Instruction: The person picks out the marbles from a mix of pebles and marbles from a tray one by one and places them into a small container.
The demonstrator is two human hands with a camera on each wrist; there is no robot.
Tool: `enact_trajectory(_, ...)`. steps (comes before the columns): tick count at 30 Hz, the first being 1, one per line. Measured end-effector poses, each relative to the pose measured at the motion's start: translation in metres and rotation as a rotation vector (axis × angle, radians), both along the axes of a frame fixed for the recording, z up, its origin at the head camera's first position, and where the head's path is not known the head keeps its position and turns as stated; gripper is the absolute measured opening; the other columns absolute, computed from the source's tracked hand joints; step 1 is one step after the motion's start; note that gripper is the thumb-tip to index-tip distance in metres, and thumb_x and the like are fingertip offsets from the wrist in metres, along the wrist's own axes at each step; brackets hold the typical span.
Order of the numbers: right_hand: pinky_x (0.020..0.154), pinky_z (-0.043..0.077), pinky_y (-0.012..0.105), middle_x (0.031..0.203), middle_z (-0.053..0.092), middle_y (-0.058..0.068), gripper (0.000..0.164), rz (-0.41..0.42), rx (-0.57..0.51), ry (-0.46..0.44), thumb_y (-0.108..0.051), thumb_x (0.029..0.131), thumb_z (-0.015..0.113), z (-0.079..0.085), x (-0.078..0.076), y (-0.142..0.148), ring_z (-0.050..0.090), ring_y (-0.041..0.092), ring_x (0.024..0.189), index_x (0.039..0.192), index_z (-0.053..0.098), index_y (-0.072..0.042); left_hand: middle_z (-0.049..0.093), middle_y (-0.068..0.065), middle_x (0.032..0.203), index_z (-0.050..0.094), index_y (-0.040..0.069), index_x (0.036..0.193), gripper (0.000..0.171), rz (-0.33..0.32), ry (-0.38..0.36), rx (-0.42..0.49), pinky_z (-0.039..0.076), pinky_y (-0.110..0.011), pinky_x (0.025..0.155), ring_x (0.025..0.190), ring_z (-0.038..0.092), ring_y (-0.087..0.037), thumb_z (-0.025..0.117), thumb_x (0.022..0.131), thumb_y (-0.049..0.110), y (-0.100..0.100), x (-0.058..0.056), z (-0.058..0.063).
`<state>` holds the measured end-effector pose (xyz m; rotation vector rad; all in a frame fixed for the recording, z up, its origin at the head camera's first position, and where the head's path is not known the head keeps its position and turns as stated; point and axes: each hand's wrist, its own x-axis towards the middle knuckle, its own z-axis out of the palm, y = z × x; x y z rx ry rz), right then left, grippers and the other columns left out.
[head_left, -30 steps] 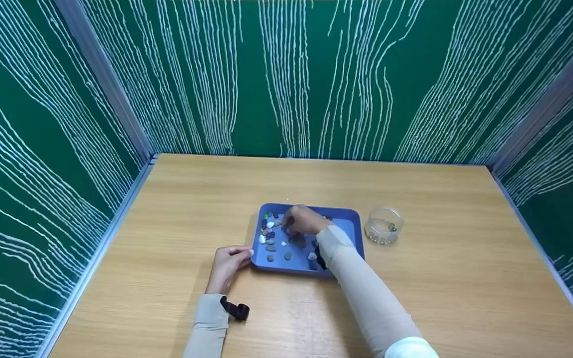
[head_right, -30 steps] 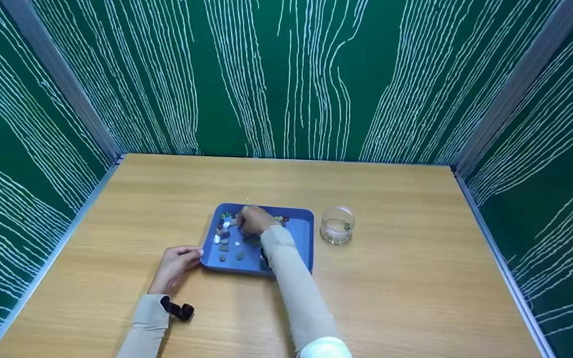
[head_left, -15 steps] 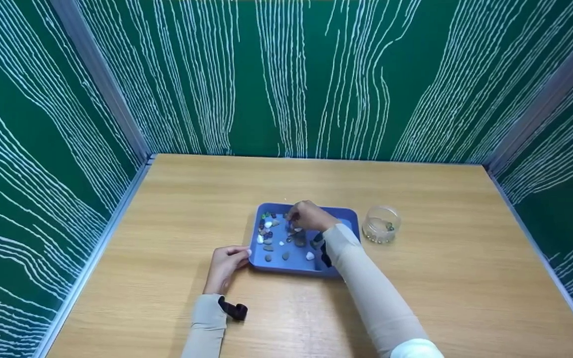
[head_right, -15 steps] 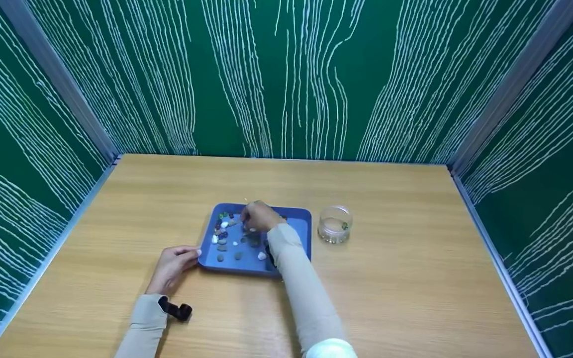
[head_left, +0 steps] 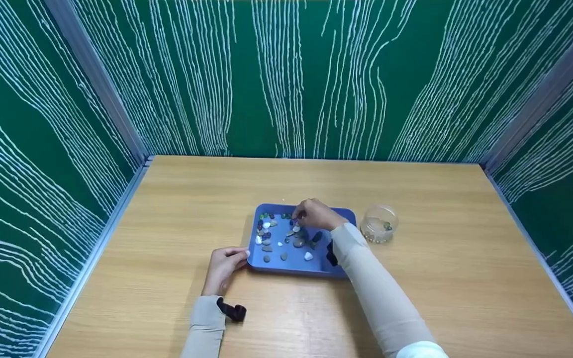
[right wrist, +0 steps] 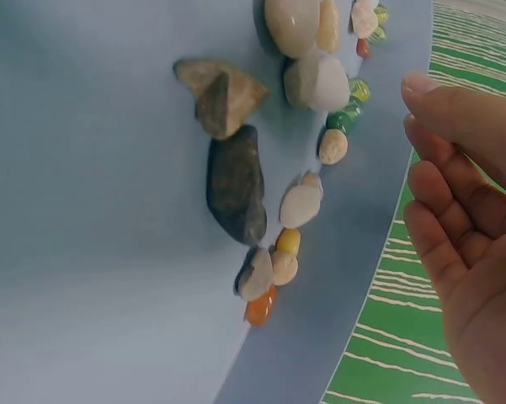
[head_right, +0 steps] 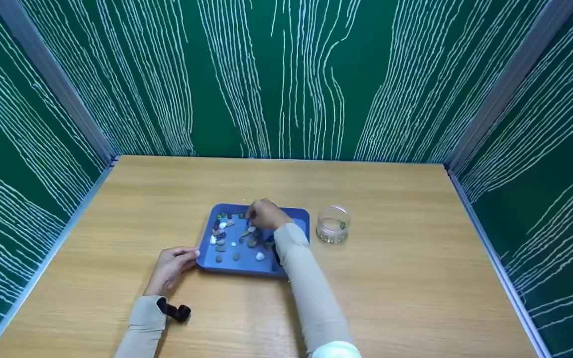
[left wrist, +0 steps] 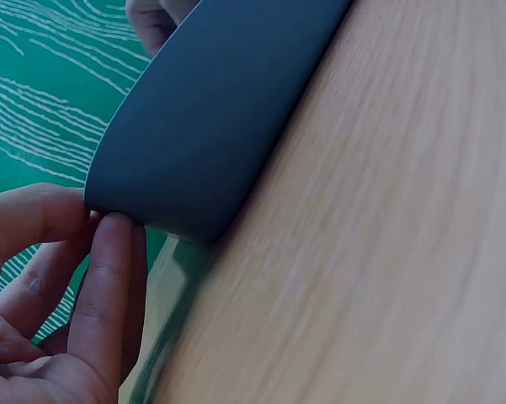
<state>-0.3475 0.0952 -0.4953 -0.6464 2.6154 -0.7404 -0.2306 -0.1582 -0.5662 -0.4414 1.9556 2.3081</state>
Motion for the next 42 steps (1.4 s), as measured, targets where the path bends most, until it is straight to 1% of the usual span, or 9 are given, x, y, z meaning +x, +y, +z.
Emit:
enact_trajectory(6,0.086,0.058,0.034,0.106,0.07,0.009,0.02,-0.012,-0.018,-0.005,-0.006,0.088,0.066,0.003,0.002,0.01,0.063,0.018,0.09,0.108,0.072,-0.007,0.068,-0.023,0.109,0.064,-0.017,0.106,0.028,-0.005,-0.018,-0.011,0.059,-0.028,0.08,0.084,0.066,-0.012,0.068,0.081,-0.005,-0.001,-0.001,-0.001)
enact_trajectory(12,0.072,0.059,0.03,0.103,0.07,0.008,0.02,-0.053,-0.052,-0.014,-0.006,0.088,0.067,0.006,0.003,0.023,0.063,0.019,0.082,0.108,0.072,-0.007,0.069,-0.021,0.105,0.067,-0.014,0.102,0.023,0.009,-0.03,-0.021,0.059,-0.029,0.08,0.083,0.066,-0.013,0.068,0.081,-0.005,0.001,-0.001,0.0)
enact_trajectory(15,0.069,0.059,0.029,0.102,0.069,0.009,0.02,-0.073,-0.074,-0.016,-0.005,0.088,0.067,0.005,0.004,0.03,0.063,0.019,0.08,0.107,0.072,-0.006,0.07,-0.018,0.102,0.066,-0.015,0.102,0.023,0.01,-0.025,-0.025,0.059,-0.028,0.079,0.083,0.066,-0.013,0.068,0.081,-0.005,0.001,0.0,0.0)
enact_trajectory(20,0.072,0.059,0.03,0.101,0.069,0.012,0.019,-0.104,-0.108,-0.016,-0.003,0.086,0.068,0.004,0.004,0.043,0.064,0.019,0.08,0.104,0.072,-0.002,0.071,-0.014,0.097,0.065,-0.018,0.103,0.026,0.001,-0.011,-0.022,0.059,-0.025,0.076,0.08,0.065,-0.009,0.068,0.081,-0.004,0.001,0.0,0.0)
enact_trajectory(26,0.079,0.058,0.033,0.102,0.069,0.012,0.017,-0.135,-0.096,0.008,-0.004,0.087,0.067,0.002,0.007,0.057,0.064,0.02,0.085,0.103,0.072,-0.004,0.071,-0.013,0.097,0.064,-0.017,0.106,0.028,-0.028,-0.028,-0.015,0.059,-0.025,0.077,0.08,0.064,-0.008,0.068,0.083,-0.002,-0.002,0.0,0.001)
enact_trajectory(30,0.082,0.058,0.036,0.101,0.07,0.011,0.016,-0.144,-0.086,0.027,-0.004,0.087,0.067,0.002,0.008,0.065,0.064,0.02,0.087,0.102,0.072,-0.004,0.07,-0.016,0.098,0.061,-0.02,0.108,0.029,-0.038,-0.033,-0.01,0.059,-0.025,0.077,0.08,0.064,-0.009,0.066,0.083,-0.005,-0.002,0.005,0.015)
enact_trajectory(33,0.084,0.058,0.037,0.101,0.071,0.01,0.016,-0.151,-0.091,0.03,-0.005,0.087,0.068,0.002,0.009,0.072,0.064,0.02,0.087,0.102,0.072,-0.004,0.07,-0.015,0.096,0.061,-0.02,0.108,0.03,-0.031,-0.03,-0.005,0.059,-0.025,0.076,0.079,0.065,-0.01,0.066,0.082,-0.005,-0.001,0.005,0.013)
enact_trajectory(37,0.083,0.058,0.038,0.102,0.071,0.013,0.019,-0.149,-0.104,0.045,-0.004,0.086,0.068,0.003,0.01,0.082,0.065,0.022,0.088,0.104,0.072,-0.002,0.071,-0.012,0.096,0.064,-0.016,0.105,0.027,-0.011,-0.028,-0.017,0.059,-0.025,0.077,0.08,0.065,-0.01,0.068,0.082,-0.004,-0.002,-0.001,0.0)
enact_trajectory(42,0.082,0.059,0.039,0.104,0.07,0.015,0.022,-0.165,-0.107,0.052,-0.002,0.086,0.067,0.005,0.012,0.095,0.066,0.024,0.091,0.107,0.07,0.0,0.071,-0.012,0.095,0.066,-0.016,0.102,0.024,-0.001,-0.023,-0.02,0.059,-0.027,0.079,0.08,0.066,-0.011,0.069,0.081,-0.005,-0.001,0.0,0.0)
